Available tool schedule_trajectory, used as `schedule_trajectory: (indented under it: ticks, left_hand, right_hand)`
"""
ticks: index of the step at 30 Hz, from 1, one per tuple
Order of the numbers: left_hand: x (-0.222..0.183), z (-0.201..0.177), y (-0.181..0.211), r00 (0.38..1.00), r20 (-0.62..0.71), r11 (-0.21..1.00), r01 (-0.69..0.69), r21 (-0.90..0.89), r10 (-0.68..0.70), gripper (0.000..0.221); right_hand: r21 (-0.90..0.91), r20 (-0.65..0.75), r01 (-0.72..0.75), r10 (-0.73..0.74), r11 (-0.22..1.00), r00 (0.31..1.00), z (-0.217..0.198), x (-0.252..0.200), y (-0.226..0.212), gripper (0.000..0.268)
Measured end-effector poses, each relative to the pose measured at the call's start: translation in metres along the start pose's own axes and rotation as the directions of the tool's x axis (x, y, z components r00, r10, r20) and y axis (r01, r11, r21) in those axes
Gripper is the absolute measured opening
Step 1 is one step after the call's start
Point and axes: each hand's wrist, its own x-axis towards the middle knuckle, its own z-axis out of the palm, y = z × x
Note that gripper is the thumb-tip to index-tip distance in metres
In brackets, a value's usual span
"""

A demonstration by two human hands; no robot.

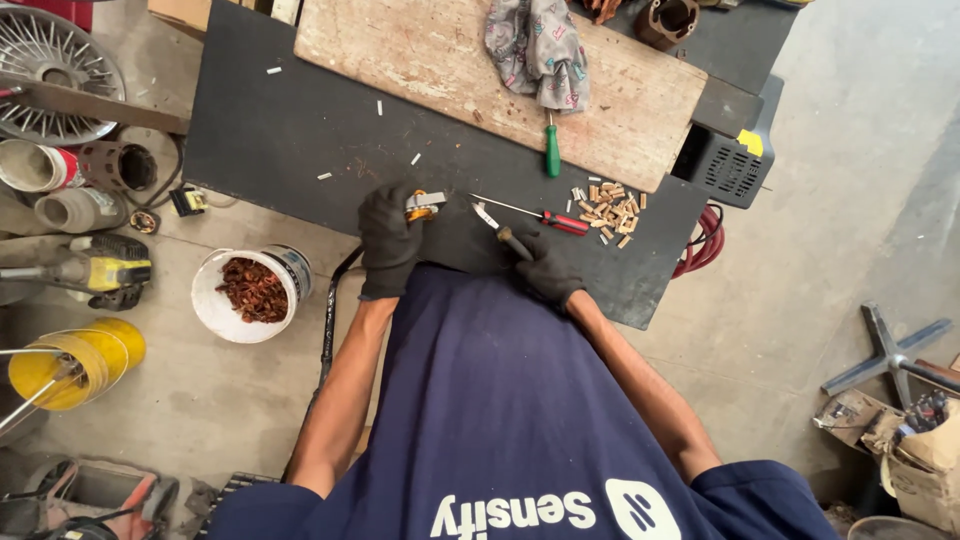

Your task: Disassembling an electronic motor component to remove copper wiring using a small tool and hands

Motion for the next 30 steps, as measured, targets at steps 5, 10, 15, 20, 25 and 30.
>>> schedule_trajectory:
  ticks: [5,10,15,20,25,30]
  left_hand:
    - [0.005,0.008,0.062,0.971,-0.231,0.795,0.094,0.599,0.059,0.070]
    - [0.016,-0.001,0.044,0.964,0.153,0.921,-0.253,0.296,0.216,0.058]
    - [0.001,0.031,0.006,0.914,0.401,0.970,0.039,-0.238,0.061,0.040]
    - [0.013,-0.003,0.013,0.812,0.524,0.794,0.487,-0.365,-0.257,0.037]
    - [0.030,-0.039,0.010,0.763,0.617,0.785,0.496,-0.370,-0.192,0.033]
    - [0.035,-0.055,0.004,0.736,0.627,0.841,0.488,-0.232,-0.255,0.035]
  right_hand:
    - [0.063,0.015,0.011,-0.012,0.998,1.000,-0.009,-0.007,-0.021,0.041]
    - [0.107,-0.012,0.053,-0.052,0.993,0.999,-0.018,-0.010,-0.027,0.041]
    - [0.186,-0.038,0.054,-0.047,0.981,0.998,-0.002,-0.008,0.002,0.049]
    - [0.179,0.000,0.058,-0.059,0.982,0.998,-0.017,-0.019,-0.018,0.056]
    - [0.095,-0.009,0.065,-0.064,0.993,0.998,-0.018,-0.015,-0.020,0.055]
    - [0.073,0.034,0.055,-0.058,0.996,0.998,-0.023,-0.022,-0.044,0.053]
